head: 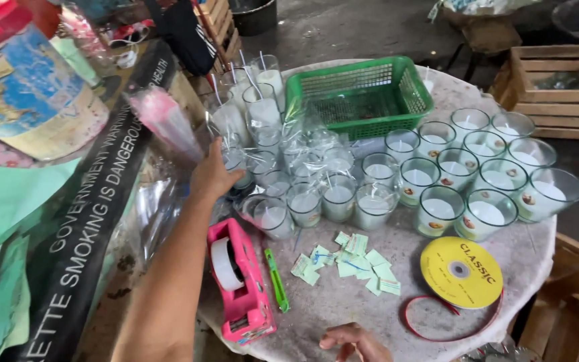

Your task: Wrapping small glass candles in plastic sleeves and applying labels at a workbench.

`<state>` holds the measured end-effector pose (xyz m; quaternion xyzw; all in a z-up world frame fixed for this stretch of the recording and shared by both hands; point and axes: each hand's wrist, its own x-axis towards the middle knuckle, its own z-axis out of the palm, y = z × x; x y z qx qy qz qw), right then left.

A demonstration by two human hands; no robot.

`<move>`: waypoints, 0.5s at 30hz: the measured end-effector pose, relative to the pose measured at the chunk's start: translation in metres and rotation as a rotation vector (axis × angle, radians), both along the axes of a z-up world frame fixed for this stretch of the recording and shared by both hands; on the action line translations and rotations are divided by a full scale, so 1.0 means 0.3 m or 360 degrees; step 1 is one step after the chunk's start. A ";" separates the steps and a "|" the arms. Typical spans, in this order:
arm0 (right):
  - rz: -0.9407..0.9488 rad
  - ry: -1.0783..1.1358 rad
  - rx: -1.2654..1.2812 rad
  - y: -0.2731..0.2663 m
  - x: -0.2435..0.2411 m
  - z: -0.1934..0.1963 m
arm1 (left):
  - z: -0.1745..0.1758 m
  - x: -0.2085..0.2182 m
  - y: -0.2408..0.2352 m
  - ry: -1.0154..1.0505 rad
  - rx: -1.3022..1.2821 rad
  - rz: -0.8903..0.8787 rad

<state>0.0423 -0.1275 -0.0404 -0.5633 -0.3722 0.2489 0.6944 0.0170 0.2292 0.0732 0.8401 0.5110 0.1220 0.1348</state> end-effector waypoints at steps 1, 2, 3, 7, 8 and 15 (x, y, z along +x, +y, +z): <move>-0.0039 -0.0072 -0.0015 0.002 -0.002 0.009 | -0.003 -0.001 0.004 -0.0077 -0.0034 -0.0095; -0.0078 -0.0145 -0.0031 0.003 -0.005 0.017 | -0.007 -0.003 0.008 -0.0154 -0.0069 -0.0190; -0.0093 -0.0136 -0.0040 0.001 -0.006 0.038 | 0.013 -0.013 -0.004 -0.0145 -0.0078 -0.0204; -0.0035 -0.0261 -0.0153 -0.014 0.008 0.061 | 0.076 -0.076 -0.075 -0.0315 0.0111 -0.0299; 0.0039 -0.0314 -0.0133 -0.018 0.013 0.052 | 0.089 -0.099 -0.097 -0.0487 0.0342 -0.0380; 0.0282 -0.0392 0.0187 -0.033 0.159 0.088 | 0.255 -0.306 -0.678 -0.2238 -0.0256 -0.1434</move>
